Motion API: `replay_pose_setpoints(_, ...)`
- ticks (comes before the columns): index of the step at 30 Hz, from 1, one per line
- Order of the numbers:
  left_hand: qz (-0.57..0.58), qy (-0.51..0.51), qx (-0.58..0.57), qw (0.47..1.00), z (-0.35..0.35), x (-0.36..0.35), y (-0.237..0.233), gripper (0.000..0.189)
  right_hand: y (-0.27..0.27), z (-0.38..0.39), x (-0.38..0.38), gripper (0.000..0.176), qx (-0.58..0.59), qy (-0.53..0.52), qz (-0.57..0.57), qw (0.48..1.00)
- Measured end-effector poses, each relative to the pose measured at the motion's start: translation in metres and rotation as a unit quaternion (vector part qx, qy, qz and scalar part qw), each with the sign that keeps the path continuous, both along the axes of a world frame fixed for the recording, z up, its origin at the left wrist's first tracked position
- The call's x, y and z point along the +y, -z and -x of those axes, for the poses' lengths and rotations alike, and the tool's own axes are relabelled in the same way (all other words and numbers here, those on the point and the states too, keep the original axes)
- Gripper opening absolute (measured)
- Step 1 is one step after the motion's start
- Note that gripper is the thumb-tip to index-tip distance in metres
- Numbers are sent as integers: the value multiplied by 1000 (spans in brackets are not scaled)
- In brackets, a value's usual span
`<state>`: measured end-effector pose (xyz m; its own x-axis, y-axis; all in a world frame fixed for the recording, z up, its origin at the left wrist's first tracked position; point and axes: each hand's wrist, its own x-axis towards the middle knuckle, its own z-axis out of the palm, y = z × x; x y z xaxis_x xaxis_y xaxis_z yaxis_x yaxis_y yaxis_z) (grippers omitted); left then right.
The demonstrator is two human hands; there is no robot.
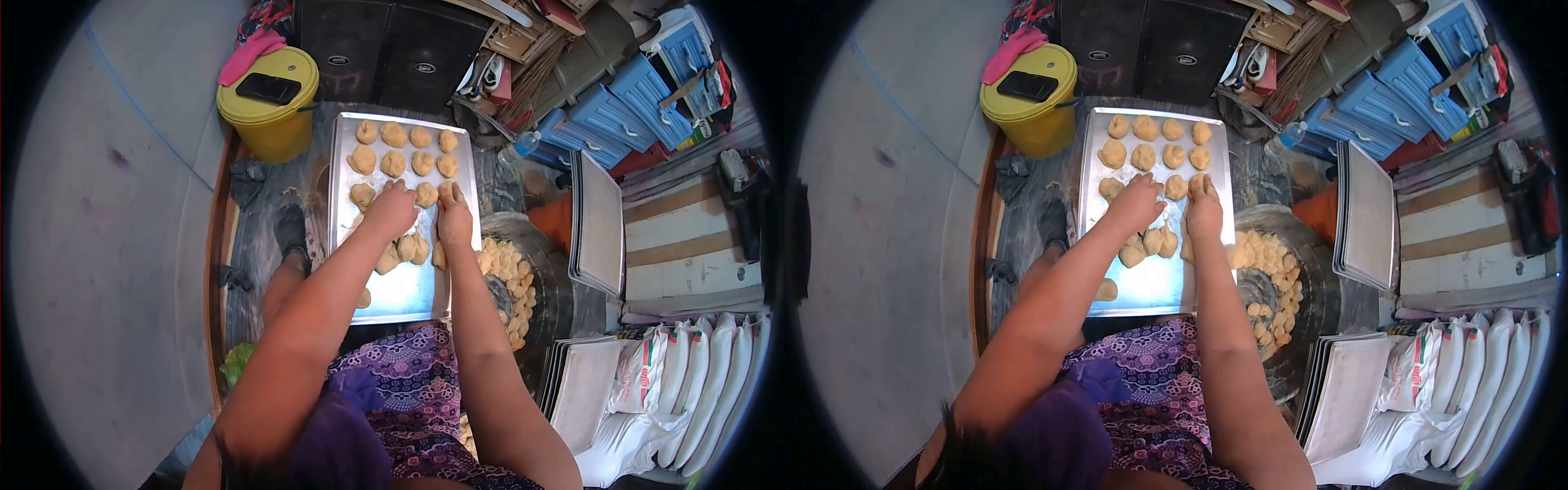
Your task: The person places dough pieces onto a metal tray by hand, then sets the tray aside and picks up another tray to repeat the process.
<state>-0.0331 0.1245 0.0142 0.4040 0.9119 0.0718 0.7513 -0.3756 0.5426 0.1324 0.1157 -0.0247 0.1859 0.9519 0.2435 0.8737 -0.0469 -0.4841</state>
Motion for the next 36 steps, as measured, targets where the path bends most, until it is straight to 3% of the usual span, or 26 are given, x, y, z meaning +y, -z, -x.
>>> replay_pose_setpoints(7, -22, -24, 6, 999, 5, 0, -18, 27, 0, 1, 5, 33, 18, 28, 27, 999)
replay_pose_setpoints(9, -19, -36, 41, 998, 12, 6, -26, 26, -16, 8, -2, 41, -53, -20, -43, 997)
replay_pose_setpoints(11, -117, -86, 54, 988, 23, 10, -28, 19, -30, 22, -10, 44, -59, -64, -61, 994)
replay_pose_setpoints(12, -114, -86, 56, 988, 28, 10, -29, 19, -32, 29, -14, 47, -65, -102, -77, 990)
replay_pose_setpoints(15, 67, -107, 70, 990, 43, 9, -42, 22, -25, 35, -20, 45, -108, -124, -95, 982)
replay_pose_setpoints(16, 63, -109, 72, 989, 47, 6, -46, 22, -26, 38, -22, 43, -123, -124, -126, 977)
replay_pose_setpoints(17, 83, -59, 100, 990, 50, 1, -49, 23, -41, 43, -30, 39, -41, -123, -125, 984)
replay_pose_setpoints(18, 105, -8, 127, 986, 53, -2, -49, 24, -47, 48, -34, 39, -41, -125, -124, 983)
replay_pose_setpoints(19, 156, 34, 129, 979, 55, 0, -40, 31, -50, 54, -39, 38, 97, -113, 27, 988)
replay_pose_setpoints(20, 160, 35, 129, 978, 57, -3, -40, 31, -48, 58, -46, 38, 230, -94, 179, 952)
replay_pose_setpoints(21, 196, 96, 153, 964, 58, -6, -42, 34, -36, 60, -51, 38, 144, -208, 61, 966)
replay_pose_setpoints(22, 228, 157, 176, 945, 58, -8, -46, 37, -35, 57, -55, 38, 145, -204, 60, 966)
replay_pose_setpoints(24, 226, 152, 175, 946, 57, -13, -52, 27, -47, 55, -60, 36, 222, -215, 218, 926)
replay_pose_setpoints(26, 258, 193, 213, 922, 55, -10, -40, 23, -49, 54, -62, 33, 263, -206, 242, 911)
replay_pose_setpoints(27, 190, 136, 184, 955, 57, -12, -38, 17, -43, 53, -63, 30, 318, -146, 195, 916)
replay_pose_setpoints(28, 191, 137, 183, 955, 61, -10, -34, 17, -39, 52, -64, 27, 370, -84, 148, 913)
replay_pose_setpoints(29, 209, 136, 148, 957, 65, -7, -34, 20, -43, 57, -65, 26, 345, -45, 58, 936)
replay_pose_setpoints(30, 225, 135, 113, 958, 67, -5, -35, 24, -42, 61, -64, 26, 345, -43, 58, 936)
replay_pose_setpoints(31, 287, 144, 93, 943, 68, -9, -34, 30, -40, 64, -63, 26, 259, -52, 80, 961)
replay_pose_setpoints(33, 241, 190, 92, 947, 69, -23, -21, 33, -35, 68, -61, 31, 134, -90, 74, 984)
replay_pose_setpoints(34, 193, 232, 86, 950, 70, -26, -17, 37, -34, 67, -64, 31, 136, -88, 72, 984)
replay_pose_setpoints(36, 223, 218, 133, 941, 69, -22, -28, 43, -55, 69, -67, 33, 163, -71, 53, 983)
